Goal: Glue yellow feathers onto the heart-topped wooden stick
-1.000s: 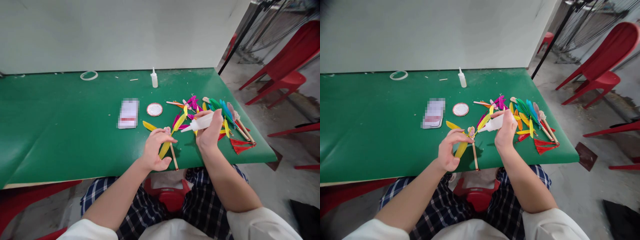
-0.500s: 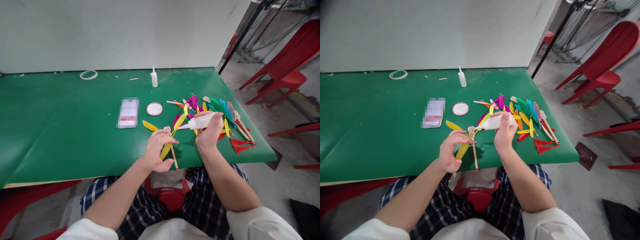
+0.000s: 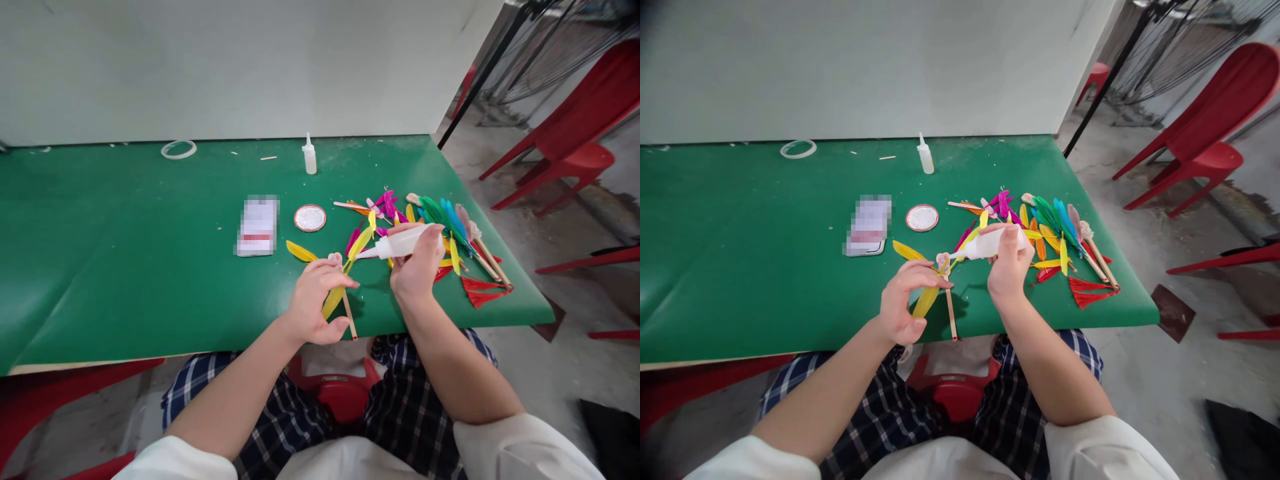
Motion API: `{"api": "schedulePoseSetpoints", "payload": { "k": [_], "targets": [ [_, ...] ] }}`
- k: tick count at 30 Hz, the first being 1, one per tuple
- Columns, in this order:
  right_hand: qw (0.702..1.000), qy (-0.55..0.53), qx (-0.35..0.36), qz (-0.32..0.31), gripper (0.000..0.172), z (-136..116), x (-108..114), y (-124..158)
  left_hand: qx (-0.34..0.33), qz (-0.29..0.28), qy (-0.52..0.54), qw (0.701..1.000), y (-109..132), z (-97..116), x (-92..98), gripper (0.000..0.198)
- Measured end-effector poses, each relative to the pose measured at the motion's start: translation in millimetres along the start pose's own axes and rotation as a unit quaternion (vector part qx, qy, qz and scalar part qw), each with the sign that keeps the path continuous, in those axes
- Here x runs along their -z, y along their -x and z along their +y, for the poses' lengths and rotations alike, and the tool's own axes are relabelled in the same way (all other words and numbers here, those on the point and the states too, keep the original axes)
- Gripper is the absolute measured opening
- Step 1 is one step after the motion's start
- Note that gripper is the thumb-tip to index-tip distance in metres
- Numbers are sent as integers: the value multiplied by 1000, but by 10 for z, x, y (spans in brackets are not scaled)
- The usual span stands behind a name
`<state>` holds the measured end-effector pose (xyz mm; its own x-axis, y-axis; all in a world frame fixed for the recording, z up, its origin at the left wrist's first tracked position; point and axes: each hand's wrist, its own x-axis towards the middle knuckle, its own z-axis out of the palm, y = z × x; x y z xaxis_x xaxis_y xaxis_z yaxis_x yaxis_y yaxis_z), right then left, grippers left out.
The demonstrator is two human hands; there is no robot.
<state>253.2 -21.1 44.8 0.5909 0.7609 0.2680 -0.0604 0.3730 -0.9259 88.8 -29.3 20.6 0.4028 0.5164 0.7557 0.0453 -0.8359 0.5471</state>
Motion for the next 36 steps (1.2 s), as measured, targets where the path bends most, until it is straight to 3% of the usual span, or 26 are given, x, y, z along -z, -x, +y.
{"api": "schedulePoseSetpoints", "payload": {
  "k": [36],
  "targets": [
    [1000, 17, -19, -2, 56, -23, -23, -2, -9, 5, 2, 1000, -3, 18, 1, 40]
  ]
}}
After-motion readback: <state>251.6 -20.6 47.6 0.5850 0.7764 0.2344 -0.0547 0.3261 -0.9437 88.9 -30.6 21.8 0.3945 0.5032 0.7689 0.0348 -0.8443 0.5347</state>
